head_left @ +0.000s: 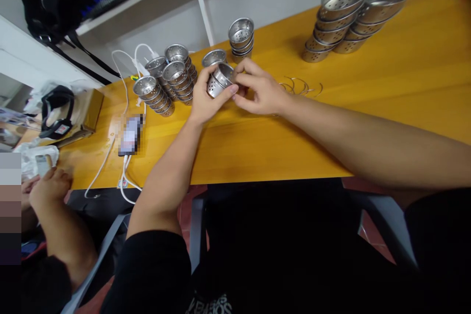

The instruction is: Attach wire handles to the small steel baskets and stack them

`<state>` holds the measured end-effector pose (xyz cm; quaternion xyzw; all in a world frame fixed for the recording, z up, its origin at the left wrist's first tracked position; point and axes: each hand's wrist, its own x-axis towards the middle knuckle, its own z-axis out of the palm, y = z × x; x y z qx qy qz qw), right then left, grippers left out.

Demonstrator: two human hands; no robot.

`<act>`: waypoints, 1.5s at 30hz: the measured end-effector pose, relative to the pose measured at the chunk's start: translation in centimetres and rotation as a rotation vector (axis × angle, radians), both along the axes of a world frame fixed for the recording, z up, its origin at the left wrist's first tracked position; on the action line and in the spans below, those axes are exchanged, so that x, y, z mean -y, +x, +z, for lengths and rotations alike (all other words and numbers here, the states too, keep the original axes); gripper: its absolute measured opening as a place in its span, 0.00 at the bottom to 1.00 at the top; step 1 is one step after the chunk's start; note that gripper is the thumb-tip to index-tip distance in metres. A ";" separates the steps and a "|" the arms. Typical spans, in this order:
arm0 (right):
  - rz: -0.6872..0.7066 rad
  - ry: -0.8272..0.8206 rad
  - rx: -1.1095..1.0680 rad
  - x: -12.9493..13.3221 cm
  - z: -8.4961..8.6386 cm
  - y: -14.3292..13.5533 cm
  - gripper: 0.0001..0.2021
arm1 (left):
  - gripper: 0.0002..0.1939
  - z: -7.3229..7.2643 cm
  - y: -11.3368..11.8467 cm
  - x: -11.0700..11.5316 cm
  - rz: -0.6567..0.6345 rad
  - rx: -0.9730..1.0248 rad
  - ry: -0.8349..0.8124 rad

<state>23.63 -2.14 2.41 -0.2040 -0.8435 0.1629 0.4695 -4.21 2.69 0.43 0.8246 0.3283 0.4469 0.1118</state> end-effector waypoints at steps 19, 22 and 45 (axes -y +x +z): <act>0.072 -0.269 0.016 -4.2 -1.2 2.3 0.28 | 0.54 2.5 -0.2 1.8 0.050 -0.288 -0.080; 0.134 -0.301 0.021 -3.9 -0.2 2.8 0.30 | 0.53 2.8 -0.3 2.0 0.055 -0.307 -0.096; 0.142 -0.465 -0.019 -5.2 -0.8 2.2 0.33 | 0.44 3.8 0.3 3.2 0.087 -0.338 -0.138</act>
